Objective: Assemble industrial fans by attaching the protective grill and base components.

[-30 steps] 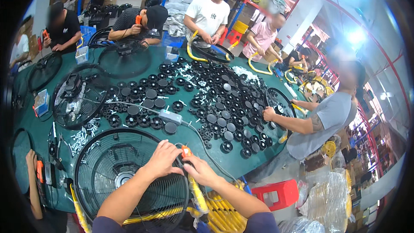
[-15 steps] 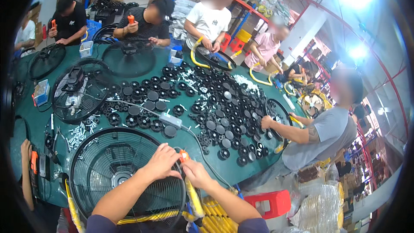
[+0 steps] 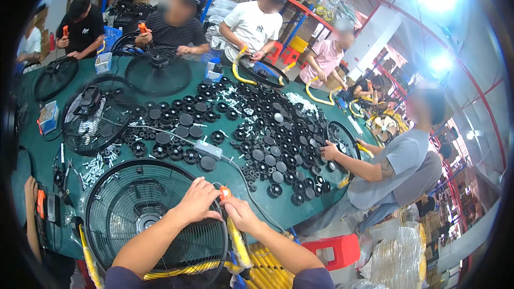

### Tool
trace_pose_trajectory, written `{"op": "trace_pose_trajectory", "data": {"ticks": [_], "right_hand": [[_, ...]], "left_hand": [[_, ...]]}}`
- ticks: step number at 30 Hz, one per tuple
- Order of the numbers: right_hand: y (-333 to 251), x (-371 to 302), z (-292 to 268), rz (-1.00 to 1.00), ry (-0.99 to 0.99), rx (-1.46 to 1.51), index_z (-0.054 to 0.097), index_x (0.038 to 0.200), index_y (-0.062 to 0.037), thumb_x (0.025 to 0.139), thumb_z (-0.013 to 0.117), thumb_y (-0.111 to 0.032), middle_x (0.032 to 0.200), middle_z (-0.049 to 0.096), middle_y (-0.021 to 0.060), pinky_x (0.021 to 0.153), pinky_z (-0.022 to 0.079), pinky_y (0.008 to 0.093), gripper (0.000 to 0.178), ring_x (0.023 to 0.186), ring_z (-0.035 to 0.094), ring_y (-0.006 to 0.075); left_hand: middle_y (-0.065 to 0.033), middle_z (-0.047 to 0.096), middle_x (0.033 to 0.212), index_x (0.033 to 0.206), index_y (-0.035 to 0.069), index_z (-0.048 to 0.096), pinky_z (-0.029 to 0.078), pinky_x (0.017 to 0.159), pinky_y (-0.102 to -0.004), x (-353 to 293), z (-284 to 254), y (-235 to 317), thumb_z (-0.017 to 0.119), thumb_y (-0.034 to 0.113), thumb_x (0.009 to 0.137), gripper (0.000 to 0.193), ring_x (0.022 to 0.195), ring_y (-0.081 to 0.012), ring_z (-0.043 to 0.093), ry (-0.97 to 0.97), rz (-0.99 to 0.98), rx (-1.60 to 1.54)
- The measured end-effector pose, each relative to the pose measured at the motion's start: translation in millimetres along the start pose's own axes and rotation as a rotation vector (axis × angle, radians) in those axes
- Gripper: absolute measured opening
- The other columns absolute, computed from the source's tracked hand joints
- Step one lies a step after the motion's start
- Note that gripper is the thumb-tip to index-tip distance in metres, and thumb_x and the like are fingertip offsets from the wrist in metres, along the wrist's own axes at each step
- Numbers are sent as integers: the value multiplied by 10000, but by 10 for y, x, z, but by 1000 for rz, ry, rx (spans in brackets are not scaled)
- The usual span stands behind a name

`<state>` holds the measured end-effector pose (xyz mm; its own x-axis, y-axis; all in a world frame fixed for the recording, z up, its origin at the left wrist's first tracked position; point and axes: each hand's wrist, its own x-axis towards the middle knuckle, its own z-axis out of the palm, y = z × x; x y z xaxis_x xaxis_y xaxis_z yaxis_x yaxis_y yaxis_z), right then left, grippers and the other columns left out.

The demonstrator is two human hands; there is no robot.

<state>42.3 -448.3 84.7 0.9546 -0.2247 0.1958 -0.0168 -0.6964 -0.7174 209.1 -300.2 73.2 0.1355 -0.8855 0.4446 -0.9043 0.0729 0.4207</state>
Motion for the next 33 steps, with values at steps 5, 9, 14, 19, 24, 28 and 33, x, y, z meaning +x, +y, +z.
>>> {"op": "trace_pose_trajectory", "data": {"ticks": [5,9,14,19,24,28,33], "right_hand": [[315,440,-152,239,-457,-26,686,959,33,978,459,-295,818,691,152,754,505,387,400,778,648,251],[130,128,3,257,-67,251,663,1137,8,996,497,-258,996,710,154,858,526,386,344,906,674,238],[78,14,-22,42,-55,44,649,1081,13,981,488,-182,900,673,178,803,534,408,272,870,687,306],[477,395,-132,441,-502,145,653,1031,2,1000,490,-242,865,667,132,815,521,397,296,867,653,249],[16,124,-103,18,-72,181,631,1175,8,1029,475,-257,1036,686,135,906,506,385,341,960,668,260],[210,-14,5,-12,-12,50,664,1080,27,1020,473,-265,965,694,148,830,534,407,354,891,673,255],[175,534,-167,647,-650,41,678,911,37,1029,450,-421,895,686,127,780,517,376,525,863,665,234]], "left_hand": [[-123,627,1085,1189,84,631,301,1167,-537,37,13,-43,864,548,638,757,1170,-345,557,24,-28,9],[-107,626,1085,1191,86,629,300,1167,-534,-1,36,-67,870,542,636,758,1162,-325,558,20,-29,-22],[-107,626,1093,1184,64,624,318,1155,-538,26,28,-23,858,556,630,777,1160,-322,560,12,28,23],[-116,625,1090,1183,71,629,319,1151,-541,32,-18,-37,846,570,647,764,1165,-334,558,22,12,7],[-118,626,1085,1177,69,635,319,1158,-535,-14,23,-55,854,533,656,731,1169,-336,558,65,18,-35],[-120,636,1097,1185,30,631,340,1154,-518,19,-28,29,858,536,641,777,1172,-336,564,16,26,29],[-122,636,1092,1187,28,630,338,1158,-516,-31,5,-26,859,540,632,789,1157,-336,574,18,3,47]]}}
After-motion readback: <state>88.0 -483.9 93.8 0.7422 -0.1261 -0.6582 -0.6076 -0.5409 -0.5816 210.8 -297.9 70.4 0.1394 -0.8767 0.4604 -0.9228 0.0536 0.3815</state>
